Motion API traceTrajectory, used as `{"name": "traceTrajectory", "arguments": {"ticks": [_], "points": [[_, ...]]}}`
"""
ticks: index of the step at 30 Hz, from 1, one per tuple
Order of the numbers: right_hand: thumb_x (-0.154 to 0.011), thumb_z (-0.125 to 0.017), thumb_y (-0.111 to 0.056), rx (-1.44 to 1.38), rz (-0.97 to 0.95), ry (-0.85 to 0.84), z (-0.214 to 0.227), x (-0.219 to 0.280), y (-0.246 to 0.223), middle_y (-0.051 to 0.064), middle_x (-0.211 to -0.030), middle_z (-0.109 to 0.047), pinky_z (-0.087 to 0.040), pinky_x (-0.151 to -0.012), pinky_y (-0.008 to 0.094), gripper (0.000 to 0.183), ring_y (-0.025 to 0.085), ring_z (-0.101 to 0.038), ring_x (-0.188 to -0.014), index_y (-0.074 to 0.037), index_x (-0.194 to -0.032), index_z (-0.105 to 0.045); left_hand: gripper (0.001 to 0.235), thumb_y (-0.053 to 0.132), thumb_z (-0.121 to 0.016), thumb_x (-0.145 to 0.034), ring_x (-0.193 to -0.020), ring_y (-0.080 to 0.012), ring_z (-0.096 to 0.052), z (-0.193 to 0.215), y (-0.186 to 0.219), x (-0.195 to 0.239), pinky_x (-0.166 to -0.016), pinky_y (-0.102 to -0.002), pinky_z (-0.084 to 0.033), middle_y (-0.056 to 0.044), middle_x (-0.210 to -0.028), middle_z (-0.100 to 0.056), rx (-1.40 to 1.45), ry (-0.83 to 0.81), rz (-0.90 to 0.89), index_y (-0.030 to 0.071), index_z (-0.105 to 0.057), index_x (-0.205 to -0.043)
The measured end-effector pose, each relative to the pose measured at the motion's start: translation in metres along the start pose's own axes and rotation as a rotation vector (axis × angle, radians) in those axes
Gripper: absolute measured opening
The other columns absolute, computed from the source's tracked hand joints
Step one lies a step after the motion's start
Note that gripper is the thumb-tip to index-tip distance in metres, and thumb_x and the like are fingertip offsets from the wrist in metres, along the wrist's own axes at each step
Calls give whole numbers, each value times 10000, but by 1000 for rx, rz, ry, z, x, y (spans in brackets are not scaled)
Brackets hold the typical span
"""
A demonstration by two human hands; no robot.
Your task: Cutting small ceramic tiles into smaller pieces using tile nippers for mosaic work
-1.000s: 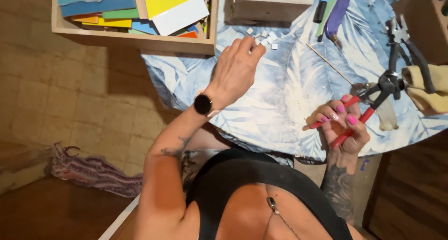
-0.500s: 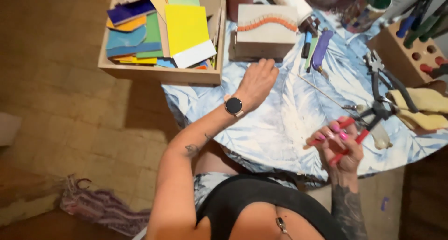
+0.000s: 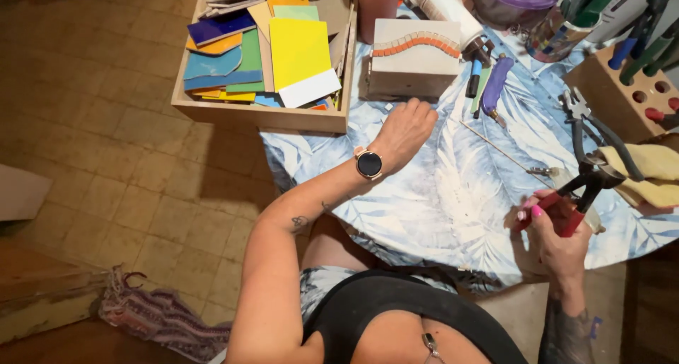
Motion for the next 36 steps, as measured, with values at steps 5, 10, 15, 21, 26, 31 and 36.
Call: {"name": "traceTrajectory", "arguments": {"ticks": [5, 10, 15, 21, 26, 31, 36], "points": [[-885, -489, -61, 40, 63, 7, 4, -1, 11, 90, -936, -541, -452, -834, 280, 217, 176, -522, -920, 26, -1084, -480, 199, 15, -567, -614, -658, -200, -434, 1, -5, 1, -514, -304, -348, -25, -719, -474, 71, -79, -9, 131, -487, -755], [-892, -474, -51, 33, 70, 6, 3, 2, 11, 87, -941, -534, -451, -840, 280, 204, 174, -522, -929, 11, -1086, -471, 181, 3, -531, -642, -654, -213, -422, -1, -6, -2, -525, -318, -343, -40, -738, -466, 98, -100, -3, 121, -493, -774], [-872, -513, -64, -2, 22, 19, -2, 5, 3, 56, -925, -544, -453, -779, 247, 223, 134, -528, -838, -2, -1084, -481, 177, -39, -503, -635, -637, -222, -421, -7, -2, -4, -515, -327, -342, -38, -702, -459, 140, -59, 68, 124, -484, -701], [-870, -515, -71, -38, 19, 54, -5, 6, 5, 52, -915, -533, -461, -773, 257, 208, 142, -533, -862, 0, -1062, -478, 274, -86, -563, -587, -674, -222, -428, -2, 2, -6, -532, -314, -378, -55, -778, -438, 136, -60, 52, 101, -454, -755], [-891, -481, -76, -30, 30, 46, -7, 10, -1, 68, -914, -533, -453, -738, 259, 213, 149, -519, -852, 9, -1086, -467, 227, -72, -549, -581, -621, -238, -427, -18, 8, -7, -480, -334, -357, -56, -642, -462, 198, 67, 19, 91, -453, -707], [-916, -428, -40, -28, 72, 40, -12, 12, -12, 113, -885, -533, -474, -759, 298, 208, 188, -521, -839, 40, -1109, -441, 215, -90, -537, -605, -631, -223, -408, 35, 12, -10, -493, -324, -333, -57, -663, -468, 242, 108, 6, 84, -472, -712], [-864, -546, -71, 251, -28, 120, -17, 14, -25, 111, -875, -599, -485, -732, 257, 176, 166, -579, -790, 4, -1021, -573, 76, 129, -571, -782, -702, -167, -505, 70, 31, 2, -621, -272, -469, -47, -746, -532, 858, 47, 160, 95, -552, -847]]}}
Point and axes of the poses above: each hand's wrist, its own x-axis away from the middle knuckle, its own z-axis out of the back of the hand, y = z × x, the point moved 1 cm from there along -x, towards the middle knuckle
